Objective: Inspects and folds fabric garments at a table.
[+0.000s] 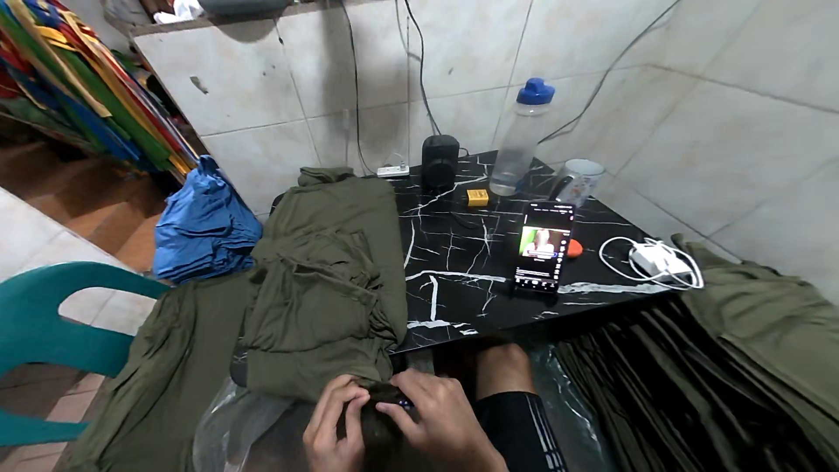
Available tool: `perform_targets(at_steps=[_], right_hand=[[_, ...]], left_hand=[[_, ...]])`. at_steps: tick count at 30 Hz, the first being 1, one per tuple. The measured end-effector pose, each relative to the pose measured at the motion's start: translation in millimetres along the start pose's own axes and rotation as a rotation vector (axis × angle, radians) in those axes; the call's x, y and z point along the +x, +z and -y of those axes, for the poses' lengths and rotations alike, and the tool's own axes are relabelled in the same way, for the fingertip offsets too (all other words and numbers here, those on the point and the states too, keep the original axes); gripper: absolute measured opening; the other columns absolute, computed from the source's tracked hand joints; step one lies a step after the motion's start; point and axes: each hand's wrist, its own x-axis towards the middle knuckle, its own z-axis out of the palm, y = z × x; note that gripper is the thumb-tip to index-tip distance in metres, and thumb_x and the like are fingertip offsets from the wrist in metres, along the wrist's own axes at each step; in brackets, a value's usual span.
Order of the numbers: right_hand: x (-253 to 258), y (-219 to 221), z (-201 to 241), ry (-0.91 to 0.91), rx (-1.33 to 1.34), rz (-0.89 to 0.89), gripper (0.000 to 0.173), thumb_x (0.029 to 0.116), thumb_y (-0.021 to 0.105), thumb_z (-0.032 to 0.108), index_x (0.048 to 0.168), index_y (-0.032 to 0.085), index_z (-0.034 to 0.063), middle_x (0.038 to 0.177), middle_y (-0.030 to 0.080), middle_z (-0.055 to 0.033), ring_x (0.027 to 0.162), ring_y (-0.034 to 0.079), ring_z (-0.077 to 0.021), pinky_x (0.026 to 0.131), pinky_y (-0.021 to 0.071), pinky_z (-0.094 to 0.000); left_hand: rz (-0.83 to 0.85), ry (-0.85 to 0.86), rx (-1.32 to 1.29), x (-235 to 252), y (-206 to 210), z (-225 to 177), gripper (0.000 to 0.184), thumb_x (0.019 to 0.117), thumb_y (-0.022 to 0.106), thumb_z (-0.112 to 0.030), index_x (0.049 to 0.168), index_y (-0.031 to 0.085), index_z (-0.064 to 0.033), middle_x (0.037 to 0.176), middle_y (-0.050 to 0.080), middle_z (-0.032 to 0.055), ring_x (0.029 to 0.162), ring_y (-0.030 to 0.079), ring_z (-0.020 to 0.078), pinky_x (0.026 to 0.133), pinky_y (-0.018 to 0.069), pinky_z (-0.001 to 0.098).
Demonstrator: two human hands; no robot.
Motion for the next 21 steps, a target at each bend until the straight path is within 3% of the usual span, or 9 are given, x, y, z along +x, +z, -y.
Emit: perform_targets(at_steps=[6,9,12,15,16,18,19,21], right_hand=[[1,7,3,-0.006,-0.102,-0.072,0.035,0.1005,0.06,0.041,0.102,0.072,0.009,0.081,0.069,-0.0025,0.066,0.068,-0.0152,0.054,0.0564,-0.0318],[0,9,2,-0.064,-0.166,-0.063,0.033,0.1046,0.053,0.039,0.096,0.07,0.0115,0.076,0.066,-0.0012,0.062,0.067,-0.0152,0.051,0.0548,-0.0313],[1,13,5,0.013,-0.142,-0.145,0.037,0.1059,0.051,0.041,0.095,0.071,0.011,0.074,0.066,-0.0004,0.06,0.066,-0.014,0.05,0.0538,-0.0309],[2,24,8,0.246,0.148,-0.237,0.041,0.0987,0.063,0.047,0.103,0.072,0.0071,0.07,0.063,0.0013,0.054,0.055,-0.0078,0.05,0.0492,-0.0263],[2,27,7,0.331,0.317,-0.211,0.039,0.0958,0.068,0.045,0.107,0.072,0.0074,0.072,0.063,0.0018,0.057,0.055,-0.0053,0.054,0.0497,-0.024],[4,30,6,0.441,0.67,-0.152,0.029,0.0911,0.077,0.029,0.108,0.074,0.0053,0.084,0.068,-0.0008,0.071,0.061,-0.0041,0.065,0.0537,-0.0217],[5,30,4,0.459,0.79,-0.146,0.022,0.0913,0.077,0.022,0.103,0.075,0.0042,0.09,0.071,-0.0029,0.078,0.066,-0.0055,0.069,0.0578,-0.0221],[6,33,1,0.434,0.91,-0.164,0.018,0.0941,0.074,0.019,0.097,0.075,0.0015,0.096,0.069,-0.005,0.088,0.065,-0.0083,0.076,0.0577,-0.0235]], left_hand=[[0.02,0.018,0.015,-2,6,-4,0.006,0.0957,0.067,-0.01,0.092,0.072,-0.0069,0.109,0.072,0.0071,0.108,0.069,0.0085,0.094,0.0572,0.0206],[0.018,0.022,-0.012,-1,6,-3,0.006,0.0957,0.066,-0.009,0.092,0.07,-0.0066,0.109,0.072,0.0071,0.107,0.069,0.0099,0.093,0.0586,0.0218],[0.023,-0.007,-0.066,-2,5,-3,0.006,0.0975,0.064,-0.009,0.094,0.069,-0.0071,0.111,0.072,0.0071,0.106,0.07,0.0121,0.091,0.0603,0.0245],[0.01,-0.045,-0.132,-3,6,-5,0.005,0.0985,0.064,-0.009,0.098,0.068,-0.0074,0.112,0.073,0.0073,0.105,0.072,0.0148,0.088,0.0622,0.027],[0.009,-0.064,-0.156,-2,7,-6,0.005,0.0985,0.064,-0.009,0.099,0.068,-0.0074,0.113,0.073,0.0076,0.105,0.072,0.0156,0.088,0.0626,0.0277],[0.014,-0.116,-0.205,-2,7,-11,0.004,0.0987,0.064,-0.009,0.1,0.067,-0.0074,0.116,0.072,0.0082,0.1,0.072,0.0148,0.083,0.0629,0.0268],[0.016,-0.142,-0.221,-2,6,-13,0.004,0.0987,0.064,-0.01,0.1,0.067,-0.0069,0.117,0.071,0.0085,0.095,0.072,0.0135,0.077,0.0631,0.0255],[0.056,-0.171,-0.182,-3,3,-16,0.01,0.0996,0.065,-0.018,0.1,0.066,-0.0078,0.113,0.066,0.0054,0.085,0.066,0.0048,0.067,0.0572,0.0169]])
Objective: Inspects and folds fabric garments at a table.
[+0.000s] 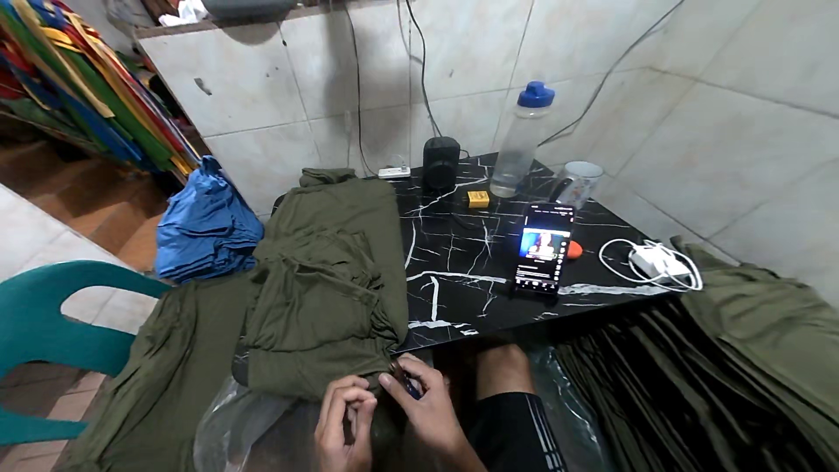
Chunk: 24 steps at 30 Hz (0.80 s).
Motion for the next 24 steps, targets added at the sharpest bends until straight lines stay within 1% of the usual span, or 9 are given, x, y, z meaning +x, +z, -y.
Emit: perform_targets(at_steps=[2,4,6,7,11,14,17,20,24], right_hand=[[2,-3,-2,-0.019,0.007,0.016,0.021,0.0971,0.069,0.021,0.099,0.074,0.0007,0.1,0.068,-0.0054,0.092,0.066,-0.0077,0.077,0.0582,-0.0233],[4,-5,-2,0.015,-0.008,0.028,0.022,0.0993,0.067,0.023,0.099,0.073,0.0018,0.095,0.068,-0.0028,0.081,0.064,-0.0045,0.068,0.0553,-0.0215],[4,-6,1,0.067,0.0,0.05,0.019,0.1001,0.066,0.022,0.1,0.071,0.0035,0.089,0.068,-0.0005,0.075,0.062,-0.004,0.065,0.0536,-0.0213],[4,-6,2,0.083,0.011,0.062,0.018,0.0996,0.067,0.02,0.101,0.071,0.0033,0.09,0.069,-0.001,0.076,0.064,-0.0046,0.067,0.055,-0.0217],[3,-3,2,0.103,0.021,0.083,0.014,0.0979,0.068,0.016,0.102,0.071,0.0025,0.09,0.069,-0.0004,0.074,0.062,-0.0029,0.065,0.0532,-0.0197],[3,-3,3,0.103,0.012,0.096,0.013,0.0989,0.066,0.015,0.1,0.071,0.0027,0.088,0.068,0.0003,0.073,0.061,-0.002,0.065,0.0518,-0.0186],[4,-7,3,0.122,-0.016,0.116,0.015,0.1004,0.064,0.016,0.099,0.07,0.0028,0.087,0.067,-0.0002,0.077,0.062,-0.004,0.069,0.0533,-0.021],[6,-11,2,0.141,-0.034,0.143,0.017,0.1017,0.062,0.019,0.099,0.069,0.0036,0.086,0.066,-0.0003,0.076,0.062,-0.0051,0.07,0.0532,-0.0216],[8,-10,1,0.167,0.014,0.147,0.015,0.1018,0.06,0.018,0.096,0.067,0.0053,0.078,0.058,0.0033,0.066,0.053,-0.0024,0.06,0.0455,-0.0188]], left_hand=[[0.149,-0.018,0.085,-4,-9,-1,0.018,0.1,0.066,-0.025,0.096,0.068,-0.0072,0.103,0.063,0.0053,0.078,0.059,0.0023,0.064,0.0522,0.0154],[0.457,-0.098,0.197,-8,-24,-1,0.015,0.0985,0.068,-0.02,0.098,0.074,-0.006,0.094,0.069,0.0067,0.075,0.064,0.0117,0.067,0.057,0.0298],[0.761,-0.232,0.278,-9,-36,2,0.019,0.0952,0.066,-0.007,0.112,0.075,-0.0089,0.1,0.074,0.0063,0.086,0.072,0.0204,0.08,0.061,0.0448],[0.807,-0.274,0.295,-9,-40,3,0.027,0.0943,0.065,-0.003,0.118,0.073,-0.0099,0.103,0.076,0.0056,0.09,0.074,0.0213,0.084,0.061,0.047],[0.552,-0.177,0.201,-7,-37,-7,0.012,0.0946,0.07,-0.008,0.104,0.077,-0.008,0.094,0.077,-0.0005,0.082,0.073,0.0072,0.079,0.062,0.0291],[0.379,-0.088,0.081,-4,-26,-12,0.009,0.0956,0.07,-0.009,0.101,0.075,-0.0045,0.091,0.076,0.0011,0.078,0.072,0.005,0.074,0.0622,0.0236],[0.195,-0.004,0.166,2,-17,-7,0.015,0.0957,0.071,-0.013,0.106,0.076,-0.0049,0.106,0.076,0.0039,0.096,0.072,0.0069,0.086,0.061,0.0241],[0.123,0.02,0.257,6,-14,0,0.027,0.0939,0.071,-0.016,0.12,0.074,-0.0065,0.125,0.071,0.0079,0.12,0.066,0.0167,0.105,0.0543,0.0347],[0.141,0.031,0.313,8,-12,6,0.031,0.0922,0.073,-0.02,0.121,0.074,-0.0092,0.13,0.069,0.0081,0.127,0.062,0.0197,0.111,0.0496,0.0372]])
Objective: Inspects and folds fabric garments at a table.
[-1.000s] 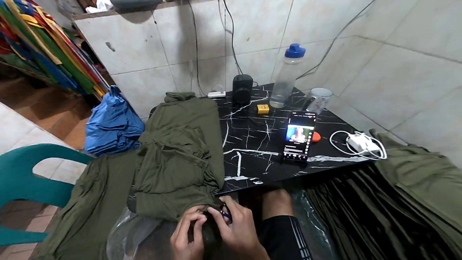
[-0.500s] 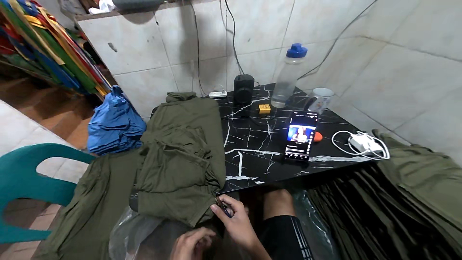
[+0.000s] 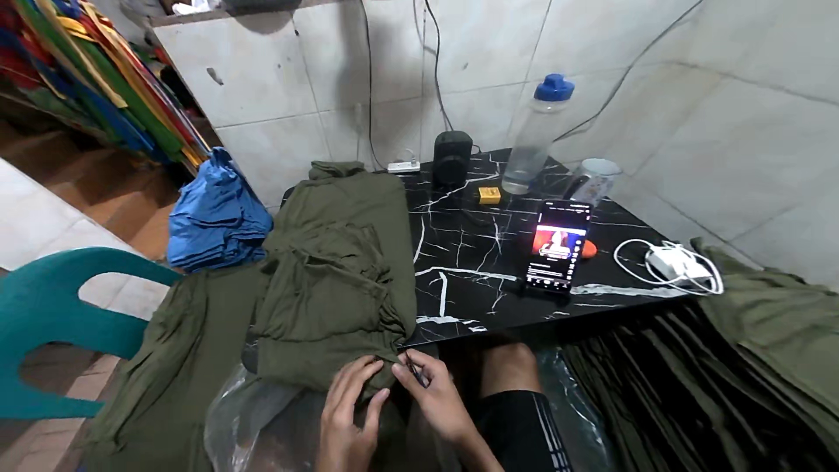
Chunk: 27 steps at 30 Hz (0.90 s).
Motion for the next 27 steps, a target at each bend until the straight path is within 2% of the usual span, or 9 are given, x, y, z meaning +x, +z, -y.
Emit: perform_targets(at_steps=[4,15,17,20,22,23,24,25,27], right_hand=[[0,-2,1,0.109,0.102,-0.038,0.012,0.1006,0.061,0.016,0.102,0.068,0.0061,0.071,0.054,0.0054,0.051,0.043,-0.0014,0.047,0.0374,-0.0183],[-2,1,1,0.131,0.211,-0.064,0.01,0.1012,0.061,0.015,0.101,0.068,0.0072,0.063,0.05,0.0056,0.046,0.038,-0.0008,0.042,0.0326,-0.0168],[-3,2,0,0.124,0.171,-0.077,0.011,0.1008,0.063,0.017,0.1,0.068,0.0073,0.064,0.051,0.0057,0.047,0.04,-0.001,0.044,0.0345,-0.0173],[1,2,0,0.057,-0.038,-0.046,0.016,0.1002,0.064,0.021,0.098,0.068,0.0062,0.074,0.058,0.0044,0.063,0.053,-0.0017,0.059,0.0462,-0.0185],[8,-6,6,0.021,-0.182,0.073,0.023,0.1011,0.062,0.025,0.102,0.07,0.0027,0.086,0.065,-0.0018,0.078,0.061,-0.0064,0.074,0.053,-0.0258],[12,-12,11,-0.031,-0.154,0.103,0.023,0.1009,0.064,0.024,0.103,0.071,0.0024,0.09,0.068,-0.0027,0.078,0.062,-0.0068,0.074,0.0536,-0.027],[15,-17,20,-0.1,-0.003,0.081,0.018,0.1007,0.064,0.021,0.103,0.071,0.0049,0.094,0.071,-0.0004,0.071,0.06,-0.0025,0.066,0.0525,-0.0217],[15,-18,31,-0.138,0.247,0.034,0.014,0.1011,0.064,0.022,0.103,0.07,0.0099,0.101,0.076,-0.0005,0.059,0.054,0.0033,0.052,0.0447,-0.0155],[11,-17,50,-0.168,0.562,-0.038,0.013,0.1034,0.061,0.023,0.104,0.067,0.0114,0.11,0.076,-0.009,0.05,0.047,0.0051,0.043,0.0358,-0.0137]], left_hand=[[-0.038,0.013,-0.017,0,6,5,0.032,0.0899,0.076,-0.023,0.119,0.075,-0.0098,0.128,0.07,0.005,0.126,0.062,0.0186,0.111,0.0501,0.0357],[-0.097,-0.004,0.007,2,13,7,0.031,0.0878,0.079,-0.035,0.116,0.077,-0.0204,0.126,0.07,0.0,0.123,0.062,0.0169,0.105,0.0527,0.0384],[-0.123,0.002,0.026,2,15,5,0.024,0.0891,0.078,-0.033,0.11,0.079,-0.0216,0.117,0.071,-0.0021,0.114,0.065,0.0135,0.099,0.0548,0.0347],[-0.088,0.035,-0.024,-1,10,-11,0.011,0.0913,0.075,-0.02,0.098,0.08,-0.0121,0.093,0.074,-0.0019,0.082,0.068,0.0028,0.074,0.0593,0.0201],[0.093,-0.003,-0.047,-7,4,-32,0.016,0.0947,0.073,-0.021,0.102,0.079,-0.0075,0.086,0.074,0.0011,0.067,0.065,0.0041,0.063,0.0569,0.0209],[0.183,-0.025,-0.061,-9,1,-39,0.02,0.0965,0.071,-0.022,0.107,0.076,-0.0058,0.085,0.074,0.003,0.065,0.066,0.0072,0.062,0.0581,0.0249],[0.241,-0.041,-0.083,-10,0,-42,0.022,0.0973,0.071,-0.023,0.11,0.075,-0.0057,0.085,0.074,0.004,0.066,0.067,0.0089,0.063,0.0589,0.0273],[0.255,-0.039,-0.101,-10,0,-39,0.021,0.0974,0.071,-0.023,0.11,0.076,-0.0067,0.091,0.075,0.0042,0.072,0.069,0.0087,0.067,0.0602,0.0273],[0.18,-0.017,-0.071,-1,0,-23,0.022,0.0967,0.071,-0.022,0.113,0.075,-0.0082,0.111,0.073,0.0063,0.098,0.071,0.0121,0.085,0.061,0.0308]])
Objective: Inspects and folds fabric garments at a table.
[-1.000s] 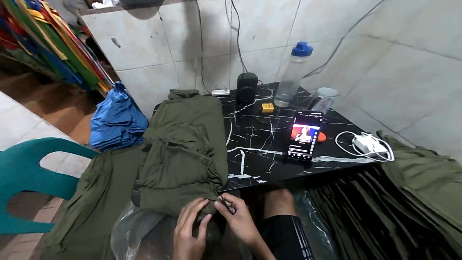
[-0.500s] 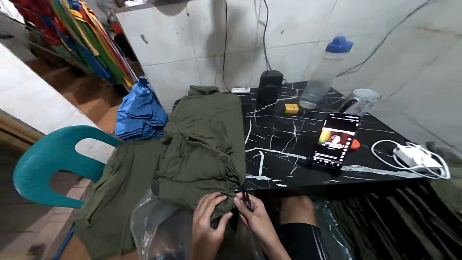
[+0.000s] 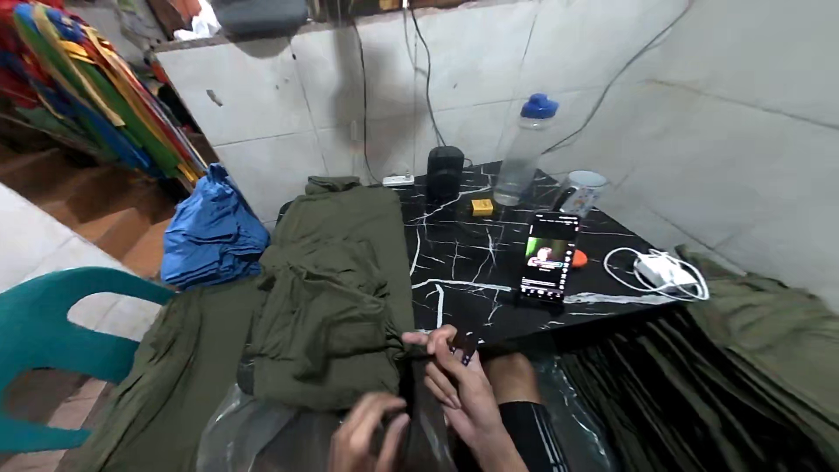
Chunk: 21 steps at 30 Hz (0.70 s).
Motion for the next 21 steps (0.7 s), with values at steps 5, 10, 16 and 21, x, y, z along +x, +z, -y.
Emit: perform_targets(at_steps=[5,10,16,21], right_hand=[[-18,-3,-30,0.049,-1.104,-0.07,0.021,0.0973,0.065,0.022,0.11,0.074,0.0078,0.105,0.074,-0.0055,0.094,0.071,-0.0164,0.085,0.0593,-0.0387],[-18,6,-44,0.391,-1.436,0.025,0.036,0.0947,0.068,0.031,0.122,0.07,0.0088,0.114,0.072,-0.0118,0.102,0.071,-0.0293,0.088,0.0572,-0.0518],[-18,3,-56,0.333,-1.249,0.079,0.025,0.094,0.066,0.025,0.11,0.07,0.0067,0.097,0.072,-0.0123,0.091,0.07,-0.0268,0.083,0.0566,-0.0481],[-20,-14,-55,0.431,-1.033,0.195,0.031,0.0929,0.074,0.03,0.107,0.065,0.0035,0.089,0.067,-0.0104,0.082,0.065,-0.0208,0.077,0.0544,-0.0402]], left_hand=[[-0.292,0.052,0.267,69,-10,39,0.041,0.097,0.066,-0.043,0.131,0.069,-0.0211,0.135,0.06,0.013,0.128,0.055,0.0311,0.105,0.0486,0.051],[-0.221,0.053,0.421,121,-5,66,0.055,0.096,0.055,-0.06,0.149,0.051,-0.0448,0.162,0.036,0.0111,0.153,0.023,0.0393,0.119,0.0247,0.0669],[-0.167,0.034,0.436,135,-2,80,0.062,0.0982,0.046,-0.066,0.156,0.039,-0.045,0.171,0.02,0.0026,0.158,0.012,0.0317,0.125,0.0142,0.062],[-0.095,0.017,0.374,112,-11,74,0.063,0.0976,0.047,-0.068,0.156,0.04,-0.0461,0.172,0.018,0.0006,0.159,0.011,0.03,0.126,0.0134,0.0617]])
